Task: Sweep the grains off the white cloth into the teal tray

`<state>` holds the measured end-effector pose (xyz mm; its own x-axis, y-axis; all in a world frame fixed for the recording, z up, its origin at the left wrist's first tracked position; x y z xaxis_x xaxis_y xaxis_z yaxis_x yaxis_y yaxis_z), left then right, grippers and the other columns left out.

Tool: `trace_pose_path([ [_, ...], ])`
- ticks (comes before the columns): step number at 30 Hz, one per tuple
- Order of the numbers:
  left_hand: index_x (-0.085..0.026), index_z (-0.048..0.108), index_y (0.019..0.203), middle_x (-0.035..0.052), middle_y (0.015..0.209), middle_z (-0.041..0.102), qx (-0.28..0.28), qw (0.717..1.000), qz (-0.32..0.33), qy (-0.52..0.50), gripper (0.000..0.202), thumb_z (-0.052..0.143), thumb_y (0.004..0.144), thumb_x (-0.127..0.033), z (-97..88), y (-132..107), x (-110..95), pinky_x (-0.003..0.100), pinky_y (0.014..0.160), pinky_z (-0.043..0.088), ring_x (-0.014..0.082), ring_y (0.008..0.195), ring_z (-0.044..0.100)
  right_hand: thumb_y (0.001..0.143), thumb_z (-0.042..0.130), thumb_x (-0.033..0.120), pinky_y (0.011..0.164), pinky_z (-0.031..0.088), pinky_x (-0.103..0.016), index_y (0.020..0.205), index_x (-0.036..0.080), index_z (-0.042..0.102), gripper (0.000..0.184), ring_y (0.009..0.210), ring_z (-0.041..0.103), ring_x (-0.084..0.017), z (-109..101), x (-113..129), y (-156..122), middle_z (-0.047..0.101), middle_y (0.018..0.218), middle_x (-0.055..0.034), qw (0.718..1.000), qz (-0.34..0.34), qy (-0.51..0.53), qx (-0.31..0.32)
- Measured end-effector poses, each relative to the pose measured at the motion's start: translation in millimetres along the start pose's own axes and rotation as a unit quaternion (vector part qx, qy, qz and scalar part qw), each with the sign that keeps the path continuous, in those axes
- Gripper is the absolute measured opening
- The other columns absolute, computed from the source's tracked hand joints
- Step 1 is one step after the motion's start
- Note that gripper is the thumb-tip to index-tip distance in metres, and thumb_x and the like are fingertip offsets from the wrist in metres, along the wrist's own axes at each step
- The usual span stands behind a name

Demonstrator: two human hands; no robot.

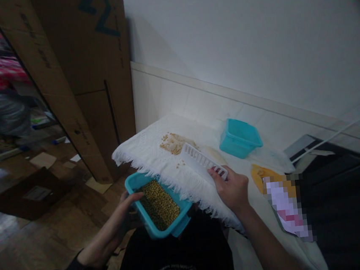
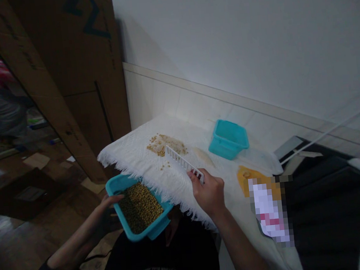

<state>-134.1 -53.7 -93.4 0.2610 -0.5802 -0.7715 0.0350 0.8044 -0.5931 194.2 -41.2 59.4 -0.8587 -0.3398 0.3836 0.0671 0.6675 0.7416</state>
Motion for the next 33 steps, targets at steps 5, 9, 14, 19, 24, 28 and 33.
trace_pose_path([
  [5,-0.032,0.052,0.145,0.0071,0.105,0.074,-0.005,1.000,-0.003,-0.002,0.081,0.089,0.078,-0.060,-0.4,-1,0,0.049,0.084,0.065,0.0324,0.088,0.080,0.109,0.059,0.065,0.049,0.049,-0.024,0.081,0.020,0.080,0.058,0.045,0.069,-0.018,2,10,-3,0.073,0.056,-0.0037,0.999,-0.011,0.015,0.030],
  [9,-0.031,0.056,0.144,0.0074,0.104,0.075,-0.002,1.000,0.006,-0.005,0.080,0.089,0.077,-0.060,0.3,-2,-1,0.048,0.085,0.065,0.0319,0.086,0.080,0.112,0.060,0.055,0.050,0.048,-0.023,0.082,0.020,0.081,0.050,0.045,0.068,-0.016,-2,27,-5,0.072,0.055,-0.0017,0.997,-0.054,0.015,0.046],
  [14,-0.030,0.055,0.145,0.0084,0.108,0.076,0.000,1.000,0.008,-0.008,0.079,0.089,0.079,-0.058,0.5,-2,0,0.045,0.081,0.066,0.0310,0.086,0.081,0.114,0.060,0.045,0.054,0.051,-0.022,0.083,0.021,0.082,0.045,0.047,0.070,-0.015,-8,54,-15,0.075,0.060,-0.0008,0.992,-0.109,0.029,0.062],
  [19,-0.030,0.056,0.141,0.0060,0.102,0.075,0.003,1.000,0.008,-0.011,0.073,0.087,0.081,-0.058,0.4,-2,0,0.046,0.082,0.066,0.0296,0.084,0.080,0.112,0.059,0.055,0.058,0.054,-0.026,0.083,0.023,0.084,0.050,0.054,0.075,-0.018,-17,43,-19,0.081,0.069,-0.0040,0.997,-0.073,0.009,0.039],
  [24,-0.032,0.057,0.139,0.0062,0.104,0.075,-0.002,1.000,0.005,-0.014,0.073,0.090,0.078,-0.058,0.2,-1,1,0.047,0.083,0.066,0.0310,0.087,0.080,0.106,0.055,0.074,0.051,0.044,-0.027,0.075,0.022,0.077,0.065,0.046,0.067,-0.020,-26,-17,-6,0.070,0.055,-0.0041,0.995,0.027,-0.082,-0.040],
  [28,-0.033,0.056,0.138,0.0053,0.103,0.073,-0.005,1.000,0.003,-0.012,0.070,0.088,0.081,-0.056,1.0,0,2,0.048,0.082,0.067,0.0301,0.085,0.080,0.105,0.053,0.077,0.051,0.043,-0.029,0.074,0.022,0.075,0.068,0.048,0.067,-0.022,-20,-39,-3,0.068,0.053,-0.0051,0.993,0.056,-0.094,-0.037],
  [33,-0.032,0.054,0.138,0.0038,0.098,0.072,-0.004,1.000,0.006,-0.002,0.062,0.083,0.088,-0.053,2.5,-2,0,0.045,0.079,0.069,0.0282,0.081,0.080,0.104,0.054,0.076,0.049,0.044,-0.029,0.075,0.021,0.077,0.066,0.046,0.068,-0.022,-12,-30,-3,0.070,0.053,-0.0047,0.997,0.046,-0.063,-0.023],
])
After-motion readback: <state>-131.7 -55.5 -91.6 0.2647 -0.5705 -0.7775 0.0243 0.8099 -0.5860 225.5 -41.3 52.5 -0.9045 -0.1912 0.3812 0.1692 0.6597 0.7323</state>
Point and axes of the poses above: each hand's wrist, its own y-axis towards the middle knuckle, its own z-axis out of the palm, x = y × z, the point moved 7 cm from there along y, towards the middle knuckle
